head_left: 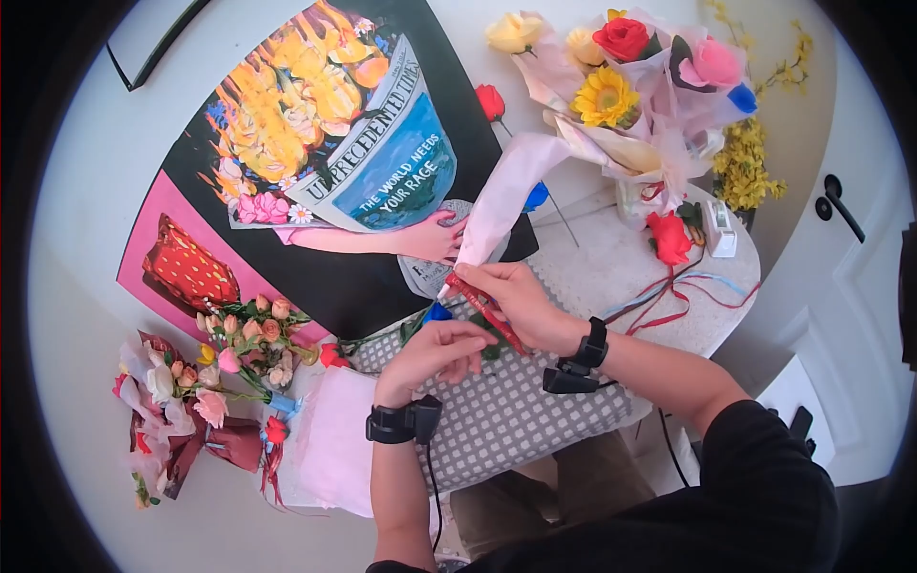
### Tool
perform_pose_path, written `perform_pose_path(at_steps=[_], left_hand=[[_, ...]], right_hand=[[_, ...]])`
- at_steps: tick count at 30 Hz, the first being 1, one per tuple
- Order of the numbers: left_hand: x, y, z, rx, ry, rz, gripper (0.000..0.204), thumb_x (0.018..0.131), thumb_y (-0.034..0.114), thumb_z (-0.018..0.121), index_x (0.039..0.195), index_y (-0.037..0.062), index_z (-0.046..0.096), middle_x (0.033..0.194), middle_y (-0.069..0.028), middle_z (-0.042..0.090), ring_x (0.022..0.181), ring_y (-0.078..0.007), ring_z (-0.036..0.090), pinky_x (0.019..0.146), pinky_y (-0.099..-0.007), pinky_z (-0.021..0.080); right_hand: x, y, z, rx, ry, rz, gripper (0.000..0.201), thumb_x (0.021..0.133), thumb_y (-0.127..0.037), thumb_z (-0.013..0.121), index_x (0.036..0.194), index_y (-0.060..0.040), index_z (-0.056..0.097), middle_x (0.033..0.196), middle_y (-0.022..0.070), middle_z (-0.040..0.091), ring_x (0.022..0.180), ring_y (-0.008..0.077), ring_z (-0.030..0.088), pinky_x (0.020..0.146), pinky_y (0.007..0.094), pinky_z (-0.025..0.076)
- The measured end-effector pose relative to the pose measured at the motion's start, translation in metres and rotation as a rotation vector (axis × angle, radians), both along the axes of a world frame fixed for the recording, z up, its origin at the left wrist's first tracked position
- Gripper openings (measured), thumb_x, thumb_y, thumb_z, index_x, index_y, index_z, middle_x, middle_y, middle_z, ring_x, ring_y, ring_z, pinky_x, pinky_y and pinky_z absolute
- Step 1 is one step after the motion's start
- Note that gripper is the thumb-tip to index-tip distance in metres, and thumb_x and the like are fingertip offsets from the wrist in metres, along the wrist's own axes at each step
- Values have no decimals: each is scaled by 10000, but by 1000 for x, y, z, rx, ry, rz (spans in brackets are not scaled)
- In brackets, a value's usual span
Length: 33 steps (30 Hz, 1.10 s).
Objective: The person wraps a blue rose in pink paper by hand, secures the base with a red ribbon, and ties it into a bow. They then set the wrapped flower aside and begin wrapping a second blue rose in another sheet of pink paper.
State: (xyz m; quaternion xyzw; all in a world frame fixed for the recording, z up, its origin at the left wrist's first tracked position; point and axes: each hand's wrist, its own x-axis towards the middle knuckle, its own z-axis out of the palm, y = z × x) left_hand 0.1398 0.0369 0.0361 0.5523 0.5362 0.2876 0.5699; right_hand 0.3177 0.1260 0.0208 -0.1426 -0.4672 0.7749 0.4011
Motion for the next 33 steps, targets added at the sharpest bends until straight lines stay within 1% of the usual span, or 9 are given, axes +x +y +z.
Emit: perform_pose_path(at_steps=[6, 13, 15, 16, 18, 19, 21, 25, 33], left_hand=[[13, 11, -16, 199, -65, 237, 212, 970, 226, 715, 1014, 19, 709, 659, 13, 622, 465, -27, 488, 441, -188, 332], [12, 16, -26, 309, -103, 283, 138, 961, 163, 725, 975, 26, 707, 595, 40, 572, 452, -22, 448, 435, -196, 320], [12, 18, -27, 326, -107, 345, 105, 957, 133, 719, 965, 36, 681, 586, 56, 544, 462, -20, 452, 419, -195, 277], [12, 17, -25, 326, -107, 345, 105, 957, 133, 719, 965, 36, 681, 586, 56, 544, 462, -20, 452, 419, -195, 277], [15, 14, -17, 342, -113, 452, 114, 959, 136, 717, 976, 30, 678, 646, 19, 613, 478, -35, 508, 408, -193, 312], [14, 14, -17, 343, -112, 452, 114, 959, 136, 717, 976, 30, 678, 646, 19, 613, 478, -35, 508, 408, -193, 312], [7, 15, -17, 446, -194, 501, 113, 964, 122, 705, 1000, 18, 678, 755, -50, 701, 514, -66, 586, 408, -189, 371], [-12, 17, -19, 498, -238, 475, 120, 973, 94, 683, 1044, -2, 680, 862, -115, 748, 547, -91, 634, 428, -186, 421], [-17, 10, -8, 470, -124, 389, 149, 985, 83, 644, 1084, -23, 677, 901, -98, 735, 566, -93, 628, 443, -190, 423]], right_hand=[[0, 1, -3, -50, 46, 58, 346, 1030, -265, 642, 1055, 67, 736, 901, 93, 741, 737, 113, 680, 611, 263, 553], [-10, 4, -15, -75, 94, 19, 345, 1028, -268, 644, 1035, 65, 734, 878, 89, 733, 739, 118, 688, 604, 260, 565], [-9, 2, -12, -91, 116, 32, 328, 1020, -274, 657, 1025, 42, 744, 878, 69, 735, 673, 68, 627, 546, 218, 482], [-8, 3, -13, -90, 117, 32, 328, 1020, -274, 657, 1025, 42, 744, 878, 69, 735, 673, 68, 627, 546, 218, 482], [-6, 7, -15, -9, 16, 19, 310, 1012, -285, 671, 1025, 13, 755, 854, 19, 713, 594, 13, 507, 491, 196, 343], [-7, 6, -16, -8, 17, 19, 310, 1012, -285, 671, 1025, 13, 755, 854, 19, 713, 594, 13, 507, 491, 196, 343], [-9, 2, -19, -37, -10, 9, 300, 1007, -297, 677, 1015, -10, 764, 829, -26, 677, 559, -15, 394, 477, 203, 245], [-9, -2, -19, -43, -37, 43, 301, 1005, -305, 679, 1001, -17, 766, 804, -47, 640, 560, -14, 387, 480, 199, 249], [-10, 0, -21, -41, -39, 39, 305, 1010, -300, 673, 1025, -10, 766, 760, -68, 605, 548, -14, 359, 478, 196, 226]])
